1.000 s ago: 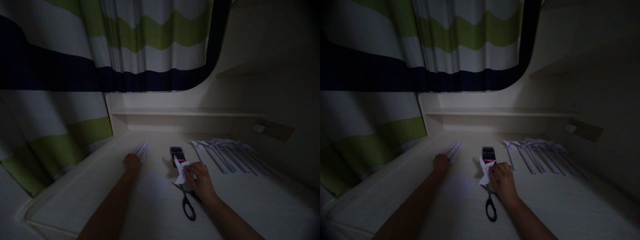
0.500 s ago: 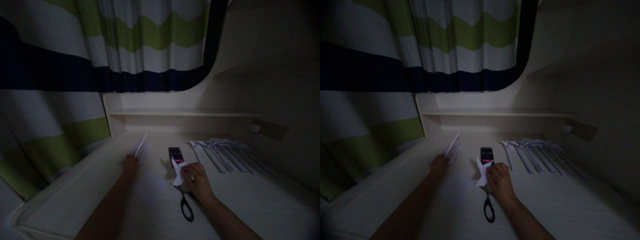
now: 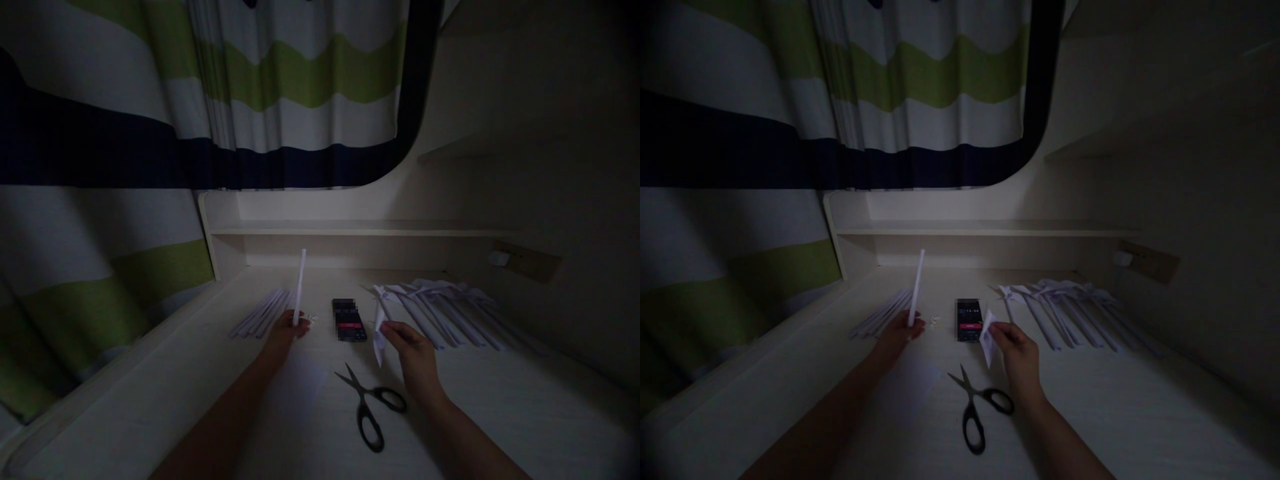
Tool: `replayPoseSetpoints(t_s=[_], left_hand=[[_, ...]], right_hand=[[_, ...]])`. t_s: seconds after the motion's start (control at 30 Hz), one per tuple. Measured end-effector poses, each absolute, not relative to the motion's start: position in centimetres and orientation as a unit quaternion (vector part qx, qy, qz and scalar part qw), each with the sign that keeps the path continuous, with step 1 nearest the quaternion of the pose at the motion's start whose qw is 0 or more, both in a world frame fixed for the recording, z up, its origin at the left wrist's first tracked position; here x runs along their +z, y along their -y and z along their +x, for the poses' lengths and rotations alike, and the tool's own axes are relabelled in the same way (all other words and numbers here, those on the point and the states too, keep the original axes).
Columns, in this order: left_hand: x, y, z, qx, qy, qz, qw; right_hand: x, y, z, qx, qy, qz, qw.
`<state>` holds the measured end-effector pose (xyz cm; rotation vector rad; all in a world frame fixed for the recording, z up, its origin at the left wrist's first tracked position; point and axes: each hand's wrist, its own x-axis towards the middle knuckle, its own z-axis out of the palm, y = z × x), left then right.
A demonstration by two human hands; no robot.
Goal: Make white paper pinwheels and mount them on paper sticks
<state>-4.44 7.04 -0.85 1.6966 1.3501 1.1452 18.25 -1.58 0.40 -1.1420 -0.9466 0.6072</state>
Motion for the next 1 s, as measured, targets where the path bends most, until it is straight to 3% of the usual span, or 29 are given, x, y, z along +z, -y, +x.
replayPoseSetpoints(t_s=[0.13, 0.27, 0.63, 1.0], left_hand=[[-1.3, -4.7, -2.2, 0.475, -0.327, 0.554, 0.6], [-0.8, -3.4, -1.5, 0.433, -0.3, 0.471, 0.707], [1.5, -1.8, -1.0, 0.409, -0.363, 0.41, 0.73], [2.2, 0.6, -0.1, 0.361, -0.321, 0.463, 0.743]], right_hand=[[0.3, 1.4, 18.2, 0.311, 0.388, -0.495, 0.713], [0.1, 1.2, 18.3, 0.315, 0.379, -0.488, 0.721], [-0.2, 1.2, 17.9, 0.367, 0.393, -0.466, 0.702], [0.4, 2.2, 17.0, 0.354, 0.478, -0.448, 0.667]])
